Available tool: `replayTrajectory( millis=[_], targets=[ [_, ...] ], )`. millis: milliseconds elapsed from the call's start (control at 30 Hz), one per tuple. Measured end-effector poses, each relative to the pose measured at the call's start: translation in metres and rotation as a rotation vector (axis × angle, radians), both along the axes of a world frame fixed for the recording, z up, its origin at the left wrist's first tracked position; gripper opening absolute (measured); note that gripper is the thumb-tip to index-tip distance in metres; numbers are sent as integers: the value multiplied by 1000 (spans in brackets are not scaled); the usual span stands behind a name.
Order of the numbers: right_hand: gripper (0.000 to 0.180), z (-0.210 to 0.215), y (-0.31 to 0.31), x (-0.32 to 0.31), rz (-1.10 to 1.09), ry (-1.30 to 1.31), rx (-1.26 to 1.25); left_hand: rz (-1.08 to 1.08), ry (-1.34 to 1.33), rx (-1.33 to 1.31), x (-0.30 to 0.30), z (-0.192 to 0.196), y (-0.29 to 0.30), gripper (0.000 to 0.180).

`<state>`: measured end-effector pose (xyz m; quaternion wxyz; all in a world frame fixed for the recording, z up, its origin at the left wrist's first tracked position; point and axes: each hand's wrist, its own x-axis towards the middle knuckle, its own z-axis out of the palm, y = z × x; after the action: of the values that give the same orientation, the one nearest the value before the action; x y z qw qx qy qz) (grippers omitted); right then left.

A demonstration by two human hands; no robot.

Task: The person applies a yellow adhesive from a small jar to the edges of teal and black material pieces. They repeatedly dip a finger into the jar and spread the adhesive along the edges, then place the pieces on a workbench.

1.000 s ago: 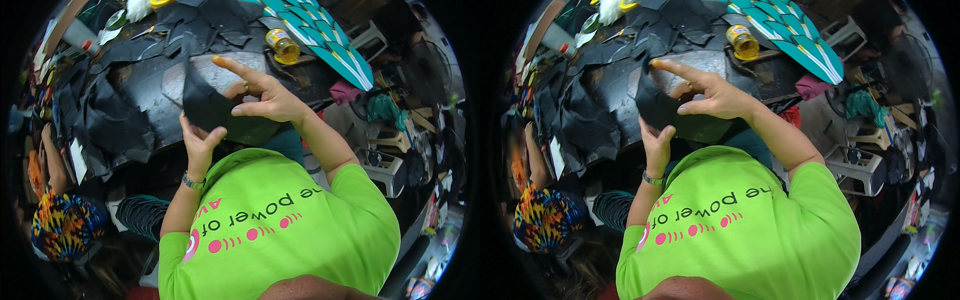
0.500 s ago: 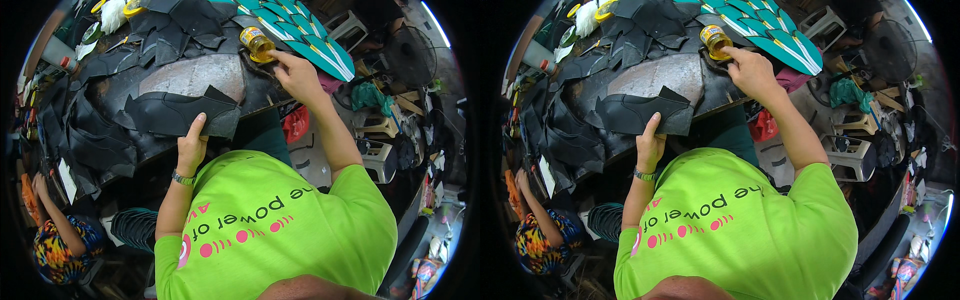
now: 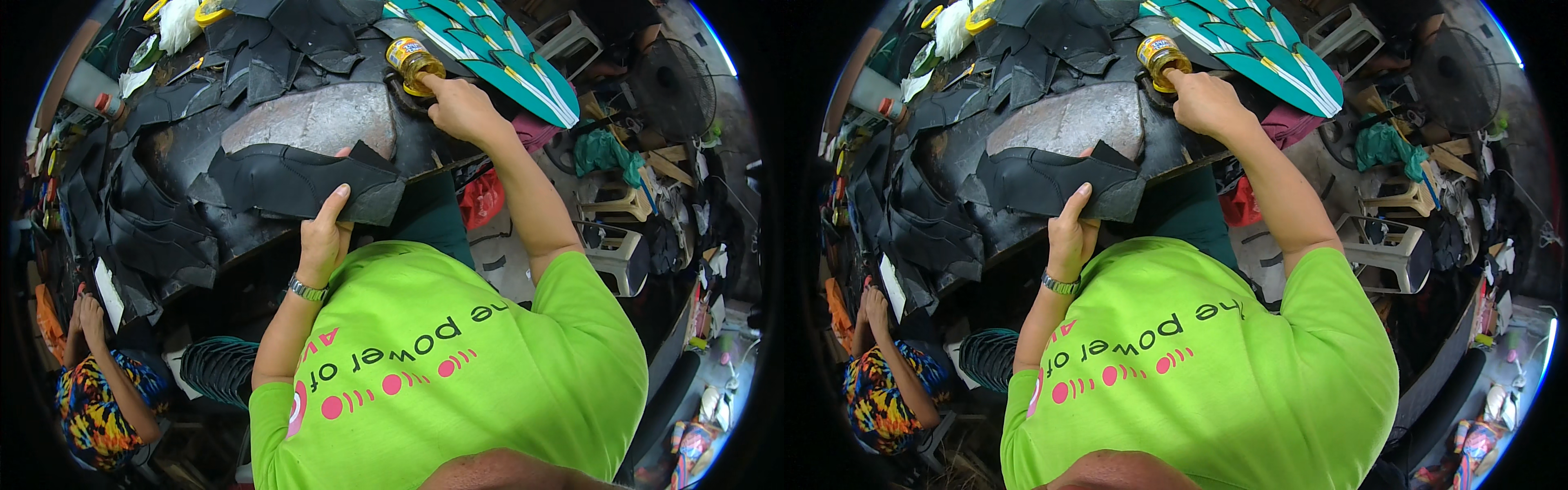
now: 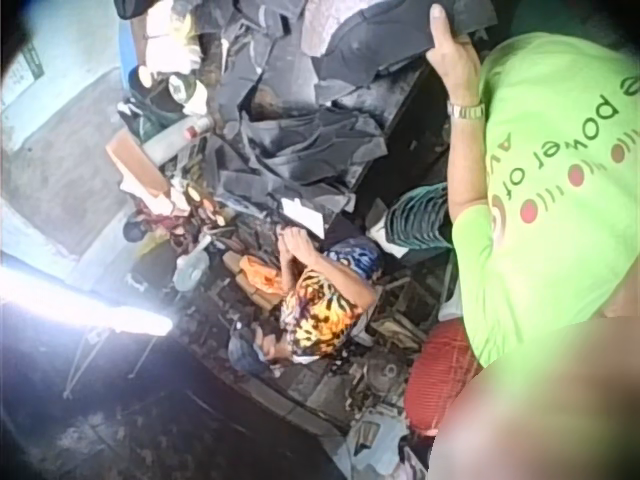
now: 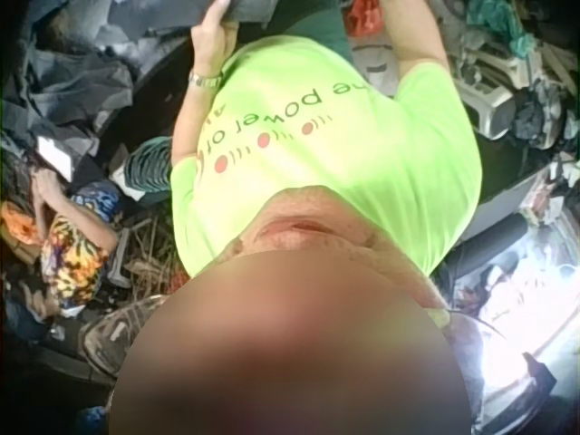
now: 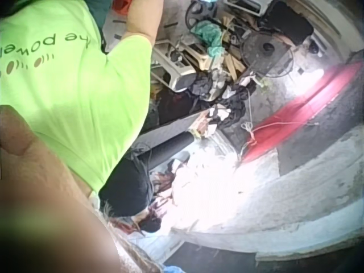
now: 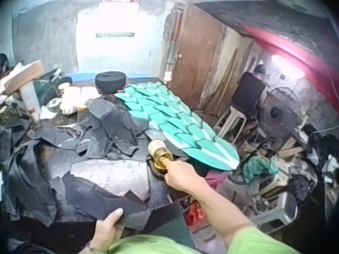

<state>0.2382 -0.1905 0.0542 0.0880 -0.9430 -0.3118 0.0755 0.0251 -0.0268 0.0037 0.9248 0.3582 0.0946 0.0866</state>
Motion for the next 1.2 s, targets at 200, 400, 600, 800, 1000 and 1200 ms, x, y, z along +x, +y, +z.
replayTrajectory(
  millis=[200, 400, 600, 800, 1000, 1200],
  targets=[
    [47, -4, -9, -24, -13, -142, 152, -9, -3, -22, 0, 3, 2, 48],
    [32, 9, -18, -51, 172, -163, 391, -39, -17, -50, -2, 10, 8, 46],
    [50, -3, 4, -75, 393, 278, 915, -46, -42, -82, -6, 18, 8, 45],
    [49, -13, 11, -80, 412, 242, 815, -50, -7, -71, -8, 20, 9, 46],
    [46, -16, 12, -80, 449, 164, 870, -66, -15, -84, -10, 18, 11, 46],
    [50, -17, -7, -86, 493, 133, 886, -65, 0, -186, -9, 17, 12, 46]
  ],
)
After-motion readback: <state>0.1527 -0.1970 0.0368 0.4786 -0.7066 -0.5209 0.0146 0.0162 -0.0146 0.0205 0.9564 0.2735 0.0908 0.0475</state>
